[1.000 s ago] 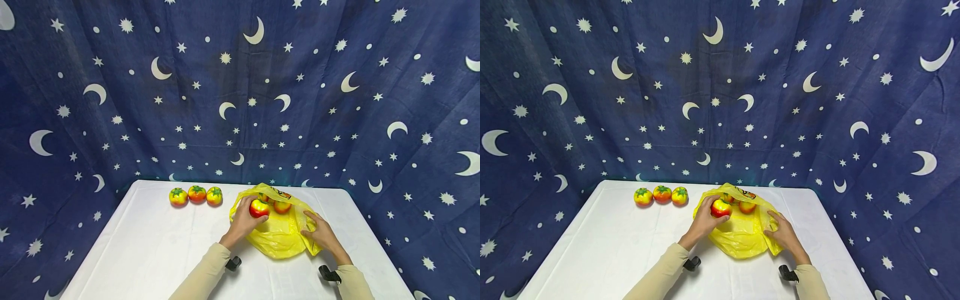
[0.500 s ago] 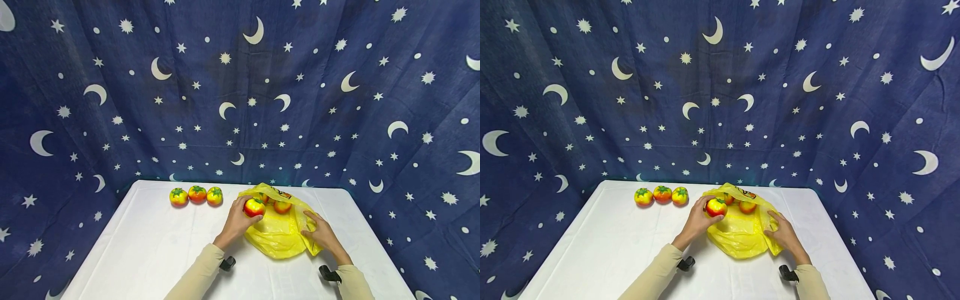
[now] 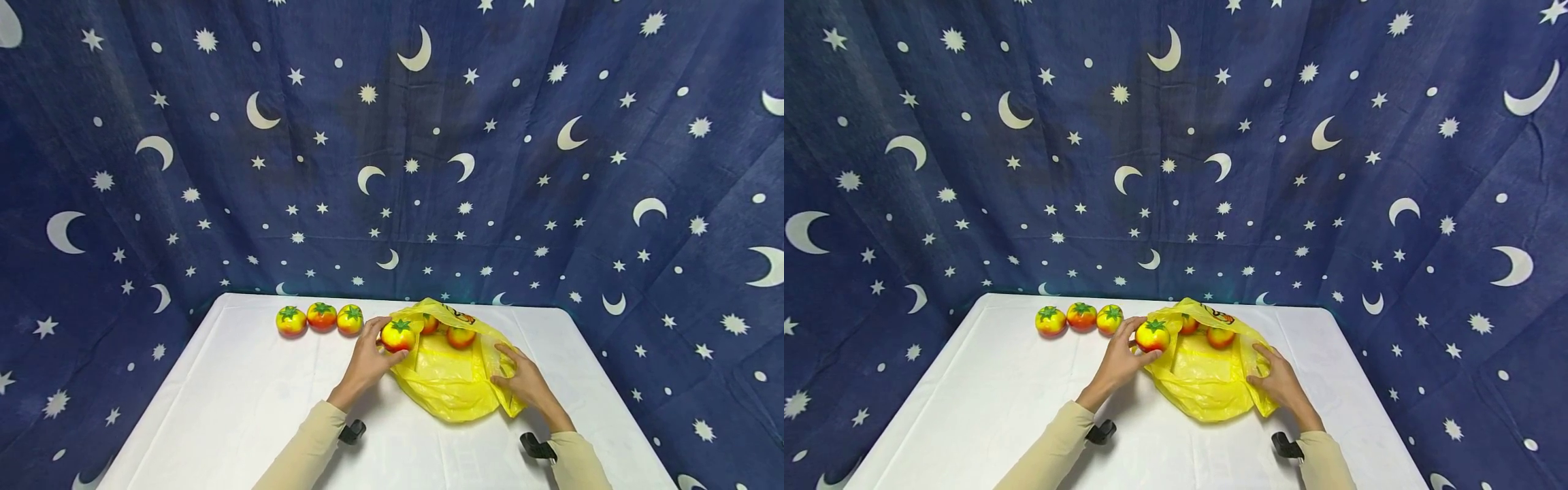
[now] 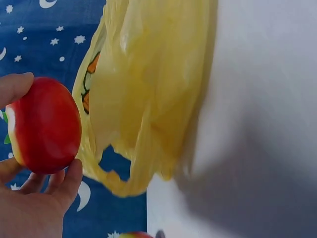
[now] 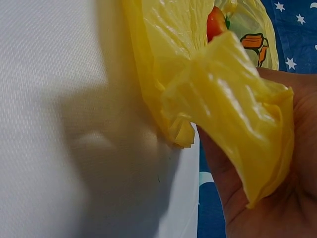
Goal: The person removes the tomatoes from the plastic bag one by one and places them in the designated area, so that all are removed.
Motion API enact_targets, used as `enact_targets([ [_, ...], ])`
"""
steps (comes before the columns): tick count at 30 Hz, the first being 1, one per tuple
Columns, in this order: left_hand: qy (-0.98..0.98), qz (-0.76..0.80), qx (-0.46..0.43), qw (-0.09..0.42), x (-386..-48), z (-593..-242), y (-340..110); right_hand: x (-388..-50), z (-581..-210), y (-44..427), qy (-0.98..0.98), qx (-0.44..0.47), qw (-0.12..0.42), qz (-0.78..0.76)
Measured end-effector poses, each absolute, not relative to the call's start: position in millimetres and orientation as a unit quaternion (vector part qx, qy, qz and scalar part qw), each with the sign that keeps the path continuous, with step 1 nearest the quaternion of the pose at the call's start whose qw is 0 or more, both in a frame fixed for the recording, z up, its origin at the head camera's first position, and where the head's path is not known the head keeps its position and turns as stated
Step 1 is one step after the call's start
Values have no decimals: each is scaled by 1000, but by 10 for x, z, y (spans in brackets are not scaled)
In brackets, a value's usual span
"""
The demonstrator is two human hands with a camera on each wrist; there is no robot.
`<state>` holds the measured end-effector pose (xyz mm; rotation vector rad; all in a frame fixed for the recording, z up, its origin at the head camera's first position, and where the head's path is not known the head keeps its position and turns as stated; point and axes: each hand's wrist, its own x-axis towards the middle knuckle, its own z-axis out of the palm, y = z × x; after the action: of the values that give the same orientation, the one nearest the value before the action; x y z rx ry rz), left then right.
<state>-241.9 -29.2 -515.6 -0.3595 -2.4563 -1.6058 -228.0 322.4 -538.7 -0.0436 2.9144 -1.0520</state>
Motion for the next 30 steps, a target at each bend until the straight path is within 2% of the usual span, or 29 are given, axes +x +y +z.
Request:
enact_targets([
  [30, -834, -524, -101, 140, -2365, -5238, -867, -2303, -5385, 3244, 940, -13, 22, -340],
])
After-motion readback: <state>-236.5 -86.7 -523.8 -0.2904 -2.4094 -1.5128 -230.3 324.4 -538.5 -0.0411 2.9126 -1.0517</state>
